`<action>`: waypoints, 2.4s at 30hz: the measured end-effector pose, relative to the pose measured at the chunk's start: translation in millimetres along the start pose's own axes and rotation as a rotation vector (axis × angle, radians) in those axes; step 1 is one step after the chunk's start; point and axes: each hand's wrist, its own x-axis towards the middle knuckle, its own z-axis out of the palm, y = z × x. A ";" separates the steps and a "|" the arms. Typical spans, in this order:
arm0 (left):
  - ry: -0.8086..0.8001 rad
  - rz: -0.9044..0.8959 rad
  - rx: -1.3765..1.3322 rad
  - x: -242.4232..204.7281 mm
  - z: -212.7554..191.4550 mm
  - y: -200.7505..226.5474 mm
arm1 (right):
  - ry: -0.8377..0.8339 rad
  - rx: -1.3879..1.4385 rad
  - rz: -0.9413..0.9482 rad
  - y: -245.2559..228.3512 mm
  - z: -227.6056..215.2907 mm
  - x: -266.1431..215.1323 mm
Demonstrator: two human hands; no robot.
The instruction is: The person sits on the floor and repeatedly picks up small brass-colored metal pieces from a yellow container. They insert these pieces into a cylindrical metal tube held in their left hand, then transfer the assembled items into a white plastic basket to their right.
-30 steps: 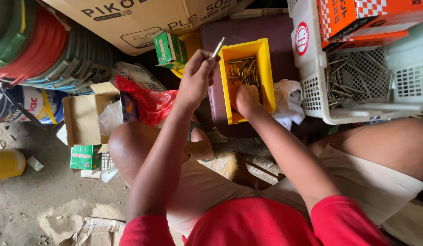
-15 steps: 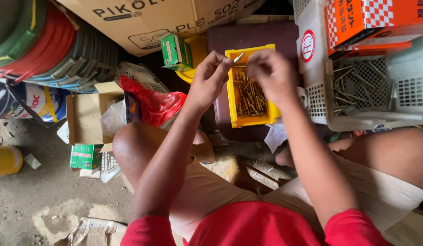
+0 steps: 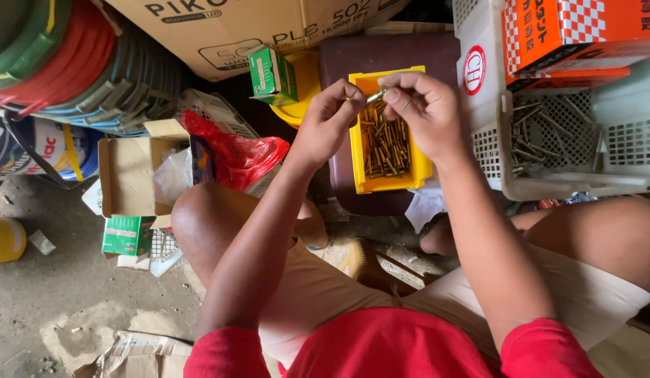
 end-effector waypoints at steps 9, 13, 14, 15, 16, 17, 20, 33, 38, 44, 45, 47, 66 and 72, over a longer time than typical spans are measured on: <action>0.021 -0.062 -0.344 4.9 0.5 -17.7 | -0.135 -0.057 -0.027 -7.0 -1.3 10.5; 0.082 -0.071 -0.273 4.9 -5.6 -4.8 | 0.051 -0.343 0.108 14.0 9.0 19.6; 0.133 -0.106 -0.263 5.4 -6.8 -3.7 | -0.012 -0.776 0.087 33.8 11.9 23.8; 0.179 -0.140 -0.250 7.6 -8.1 -2.0 | -0.073 -1.208 0.061 53.3 14.1 29.1; 0.176 -0.138 -0.252 9.7 -7.7 0.9 | -0.070 -1.211 0.061 86.4 8.5 31.6; 0.182 -0.128 -0.240 9.5 -8.3 3.4 | -0.035 -1.365 0.023 120.6 5.0 33.0; 0.174 -0.087 -0.267 8.8 -11.3 -2.4 | -0.096 -1.602 0.248 160.1 13.5 44.8; 0.150 -0.067 -0.234 10.1 -13.9 1.8 | 0.016 -1.726 0.234 246.2 -7.2 49.2; 0.150 -0.096 -0.222 10.2 -12.4 3.3 | -0.020 -1.806 0.306 249.1 -7.6 53.6; 0.150 -0.115 -0.224 9.6 -14.4 0.4 | 0.016 -1.874 0.189 251.6 -6.2 52.6; 0.149 -0.117 -0.232 9.7 -14.7 -0.3 | -0.018 -1.906 0.215 249.6 -5.4 52.9; 0.152 -0.117 -0.227 10.2 -14.0 2.0 | 0.102 -1.786 0.214 274.0 -13.1 54.5; 0.138 -0.089 -0.198 12.4 -13.4 -0.6 | -0.113 -0.839 0.270 84.9 -2.3 43.0; 0.135 -0.145 -0.217 11.5 -9.1 1.3 | -0.063 0.337 0.510 71.9 -35.8 24.8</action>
